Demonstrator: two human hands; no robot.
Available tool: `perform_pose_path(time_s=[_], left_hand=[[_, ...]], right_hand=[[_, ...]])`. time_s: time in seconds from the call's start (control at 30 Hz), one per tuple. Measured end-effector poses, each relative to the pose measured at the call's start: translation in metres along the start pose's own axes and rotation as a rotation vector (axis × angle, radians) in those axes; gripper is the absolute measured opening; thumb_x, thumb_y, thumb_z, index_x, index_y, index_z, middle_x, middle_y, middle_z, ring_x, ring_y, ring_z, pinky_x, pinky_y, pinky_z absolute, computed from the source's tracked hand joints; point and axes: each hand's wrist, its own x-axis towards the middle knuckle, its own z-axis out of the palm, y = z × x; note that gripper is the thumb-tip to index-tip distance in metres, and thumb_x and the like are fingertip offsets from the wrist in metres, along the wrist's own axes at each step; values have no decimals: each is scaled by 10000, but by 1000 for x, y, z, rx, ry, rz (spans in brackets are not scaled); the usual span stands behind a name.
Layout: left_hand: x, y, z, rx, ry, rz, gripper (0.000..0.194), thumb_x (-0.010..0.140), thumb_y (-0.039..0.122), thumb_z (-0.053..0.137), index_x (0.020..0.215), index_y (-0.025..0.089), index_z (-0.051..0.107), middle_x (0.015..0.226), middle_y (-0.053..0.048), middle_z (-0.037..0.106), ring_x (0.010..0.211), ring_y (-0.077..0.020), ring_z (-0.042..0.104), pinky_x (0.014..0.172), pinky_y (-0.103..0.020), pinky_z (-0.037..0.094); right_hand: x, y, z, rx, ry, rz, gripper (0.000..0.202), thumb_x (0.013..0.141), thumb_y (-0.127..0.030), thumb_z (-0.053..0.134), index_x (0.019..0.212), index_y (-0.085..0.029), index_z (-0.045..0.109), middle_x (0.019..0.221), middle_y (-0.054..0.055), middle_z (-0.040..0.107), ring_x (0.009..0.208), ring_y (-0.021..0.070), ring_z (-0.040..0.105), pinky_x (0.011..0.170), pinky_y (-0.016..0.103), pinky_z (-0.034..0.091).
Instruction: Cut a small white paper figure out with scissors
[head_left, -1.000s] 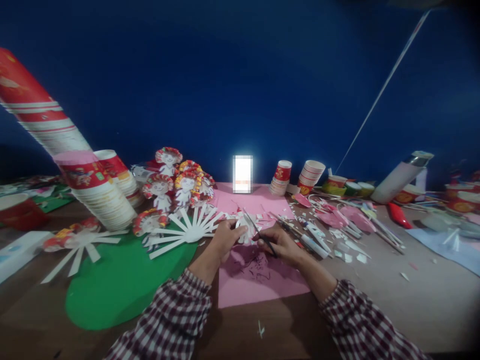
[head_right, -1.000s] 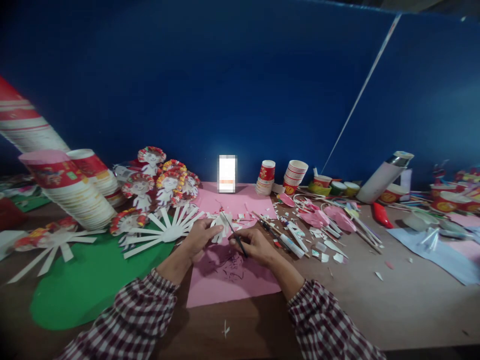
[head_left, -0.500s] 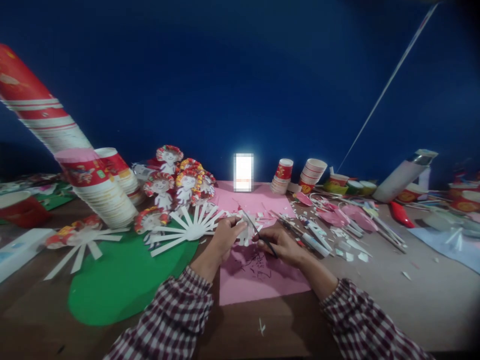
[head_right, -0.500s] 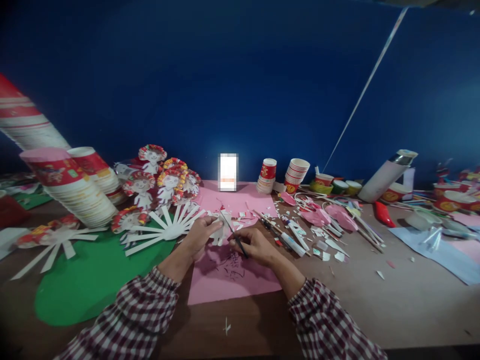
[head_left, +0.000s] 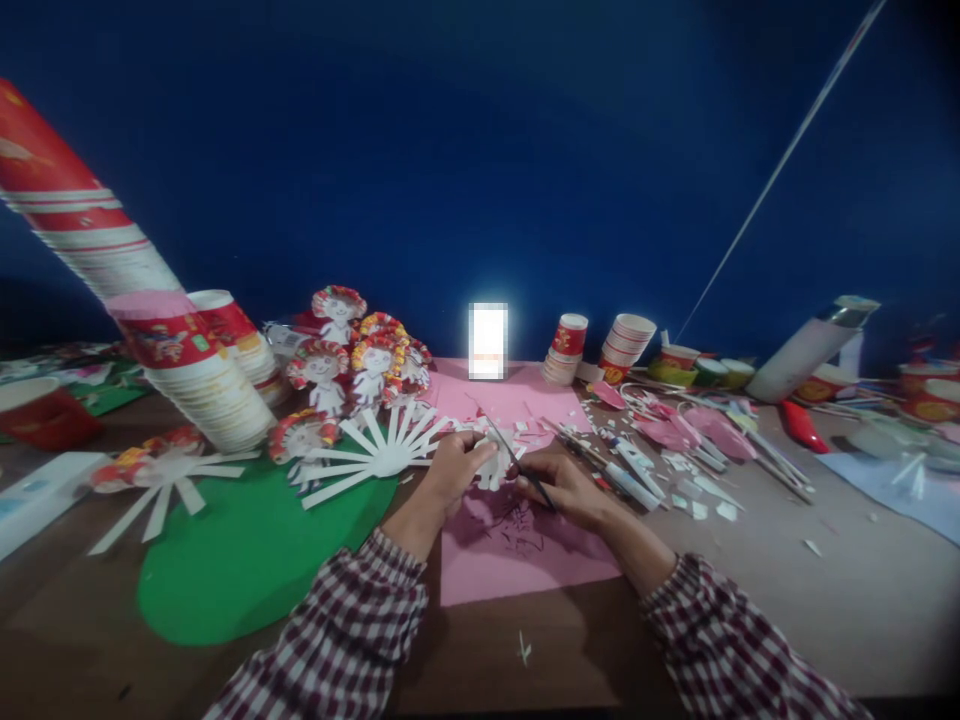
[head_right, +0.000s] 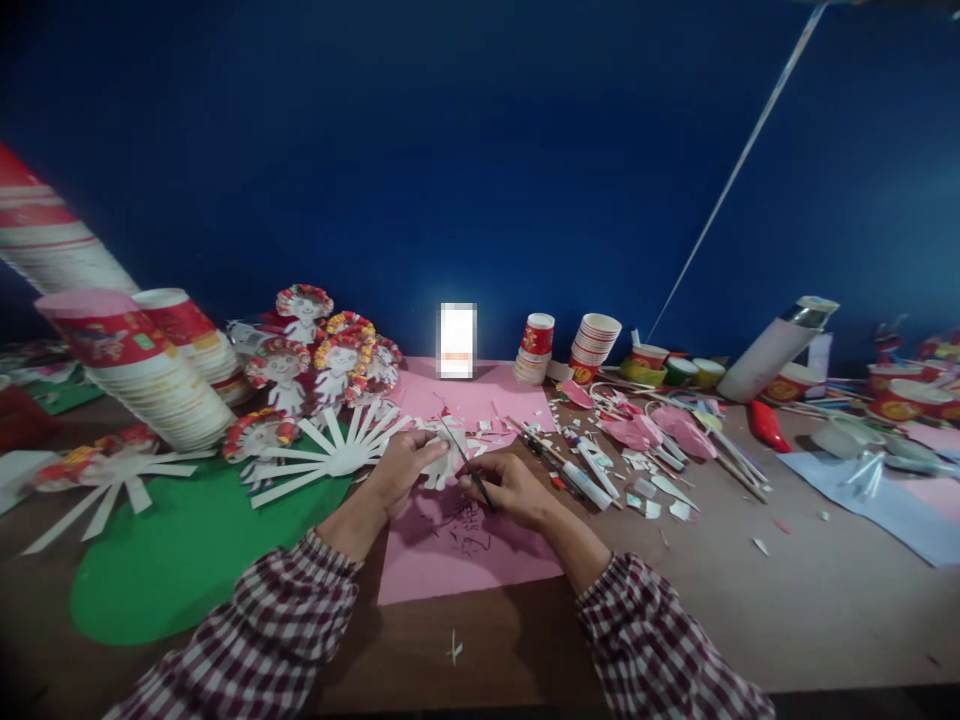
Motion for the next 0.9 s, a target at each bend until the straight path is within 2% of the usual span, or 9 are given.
perform_pose_path(time_s=[0.4,0.57,0.9], left_hand=[[1,-1,-1,16,-3,14,264,628,345,675,746,110,690,540,12,549,476,-99,431,465,-228,309],[1,1,-1,42,2,35,238,621,345,679,687,116,674,538,16,539,485,-94,425,474,-226,303],[1,-2,1,-13,12,-4,228,629,352,673,691,135,638,479,37,488,418,-83,378,424,-222,266]], right_hand=[[1,-1,1,-38,11,12,416,775,-522,639,789,-110,586,573,-41,436,515,77,360,476,205,268],[2,0,0,-71,17,-7,411,781,-517,633,747,-111,580,569,-43,422,520,75,345,480,209,260],[2,1,3,-66,40,-8,448,766,-548,634,800,-102,606,577,-41,436,527,82,362,495,211,278]])
